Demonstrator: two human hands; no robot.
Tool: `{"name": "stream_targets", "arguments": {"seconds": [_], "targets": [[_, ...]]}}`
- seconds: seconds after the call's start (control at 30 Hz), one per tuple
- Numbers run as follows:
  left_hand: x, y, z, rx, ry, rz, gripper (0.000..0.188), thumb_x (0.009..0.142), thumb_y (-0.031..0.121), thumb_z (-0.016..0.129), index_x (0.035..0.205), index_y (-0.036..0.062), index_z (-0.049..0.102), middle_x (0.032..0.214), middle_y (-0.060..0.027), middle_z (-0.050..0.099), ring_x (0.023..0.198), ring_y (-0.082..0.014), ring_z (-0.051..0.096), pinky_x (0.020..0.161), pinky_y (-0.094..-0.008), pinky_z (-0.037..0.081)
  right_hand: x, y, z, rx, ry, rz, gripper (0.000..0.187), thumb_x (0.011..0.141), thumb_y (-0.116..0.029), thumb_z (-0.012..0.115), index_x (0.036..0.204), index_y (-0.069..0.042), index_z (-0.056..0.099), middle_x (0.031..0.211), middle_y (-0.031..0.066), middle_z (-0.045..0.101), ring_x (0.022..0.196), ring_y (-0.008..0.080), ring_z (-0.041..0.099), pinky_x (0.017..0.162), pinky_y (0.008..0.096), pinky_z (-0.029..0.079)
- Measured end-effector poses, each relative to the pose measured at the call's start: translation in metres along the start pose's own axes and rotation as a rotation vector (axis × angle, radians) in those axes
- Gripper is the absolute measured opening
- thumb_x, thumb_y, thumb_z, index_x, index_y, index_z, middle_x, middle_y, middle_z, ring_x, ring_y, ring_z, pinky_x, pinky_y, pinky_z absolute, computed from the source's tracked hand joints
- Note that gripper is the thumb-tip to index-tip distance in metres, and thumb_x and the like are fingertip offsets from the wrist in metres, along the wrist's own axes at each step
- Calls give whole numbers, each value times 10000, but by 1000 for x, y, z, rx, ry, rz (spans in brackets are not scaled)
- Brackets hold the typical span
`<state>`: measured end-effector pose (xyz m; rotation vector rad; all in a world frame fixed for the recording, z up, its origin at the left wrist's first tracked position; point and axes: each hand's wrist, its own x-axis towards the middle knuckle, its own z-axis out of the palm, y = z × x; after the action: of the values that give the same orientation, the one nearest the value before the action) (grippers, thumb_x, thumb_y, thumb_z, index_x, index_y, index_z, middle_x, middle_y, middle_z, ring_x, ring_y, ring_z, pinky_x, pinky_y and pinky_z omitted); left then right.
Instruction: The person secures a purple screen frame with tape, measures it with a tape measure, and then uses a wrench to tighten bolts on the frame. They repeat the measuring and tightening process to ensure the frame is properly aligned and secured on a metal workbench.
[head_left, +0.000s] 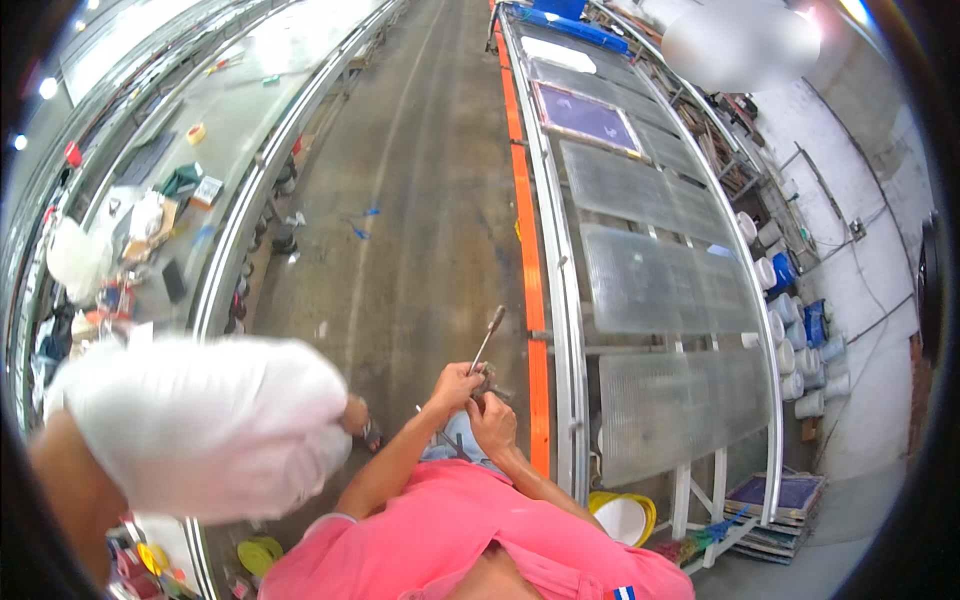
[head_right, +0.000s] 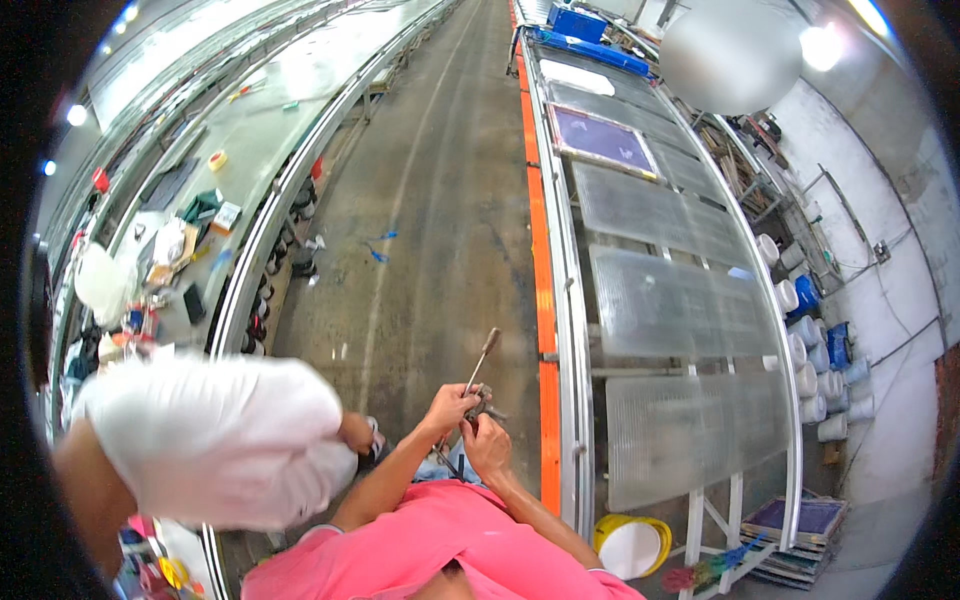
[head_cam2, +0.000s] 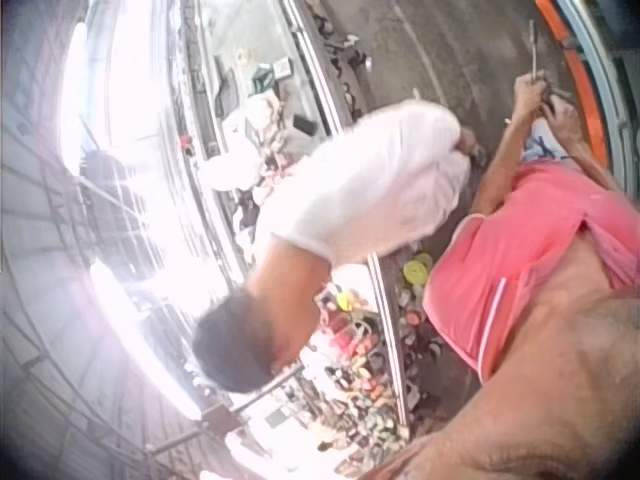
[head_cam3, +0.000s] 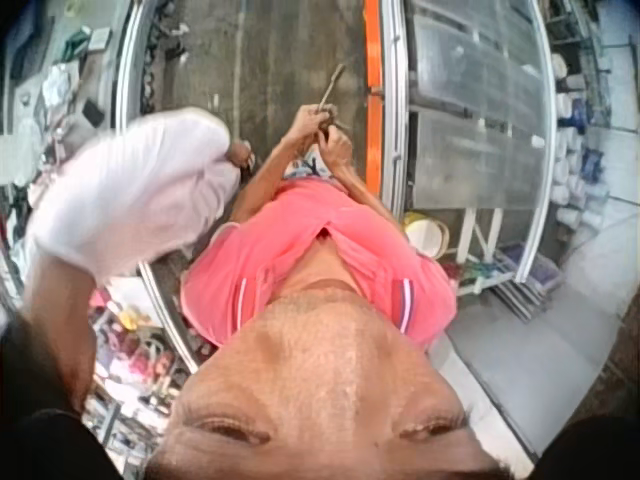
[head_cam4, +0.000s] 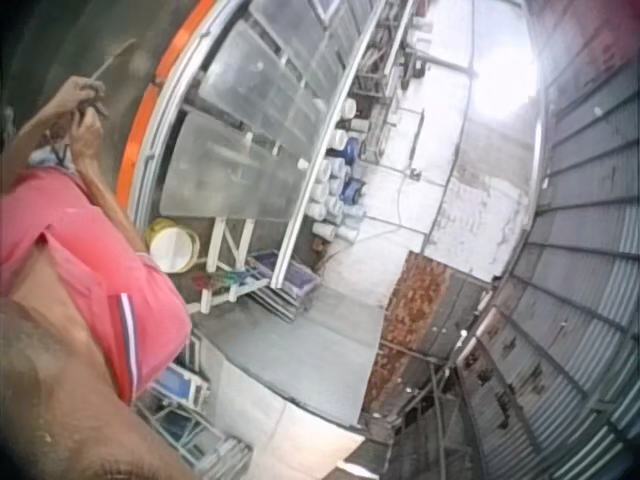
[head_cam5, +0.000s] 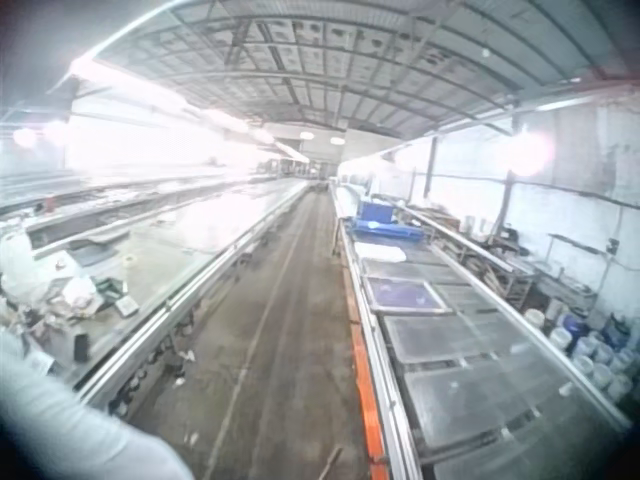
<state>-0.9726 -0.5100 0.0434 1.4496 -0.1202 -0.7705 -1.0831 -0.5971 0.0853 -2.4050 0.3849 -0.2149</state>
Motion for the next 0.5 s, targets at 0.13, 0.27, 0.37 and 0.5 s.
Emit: {"name": "stream_targets", "arguments": {"seconds": [0.13,0.27,0.37,0.5], "targets": [[76,27,-33,-271,160,42,234,924,4,589,1132,-36,687,1006,-75,727,850,-102,641,725,-239,513,127,8,23,-9,-129,-84,327,909,-336,656,802,-31,610,755,222,665,718,429,660,632,522,505],[164,73,-95,-206,322,28,229,923,5,568,1119,-30,681,1005,-90,728,714,-70,611,567,-250,490,264,5,46,-23,-382,-162,391,902,-415,626,840,-29,641,795,226,685,761,426,677,665,534,520],[235,121,-122,-368,463,25,235,924,1,545,1118,-5,678,995,-86,727,641,-64,580,518,-272,478,361,6,65,96,-575,-178,439,891,-450,607,890,-18,686,871,236,697,849,408,684,731,522,518],[345,182,-144,-561,533,21,287,951,30,531,1227,24,606,1007,-91,722,655,-155,653,587,-324,573,494,4,75,440,-940,-101,373,914,-345,612,942,15,705,862,171,708,823,288,686,731,413,517]]}}
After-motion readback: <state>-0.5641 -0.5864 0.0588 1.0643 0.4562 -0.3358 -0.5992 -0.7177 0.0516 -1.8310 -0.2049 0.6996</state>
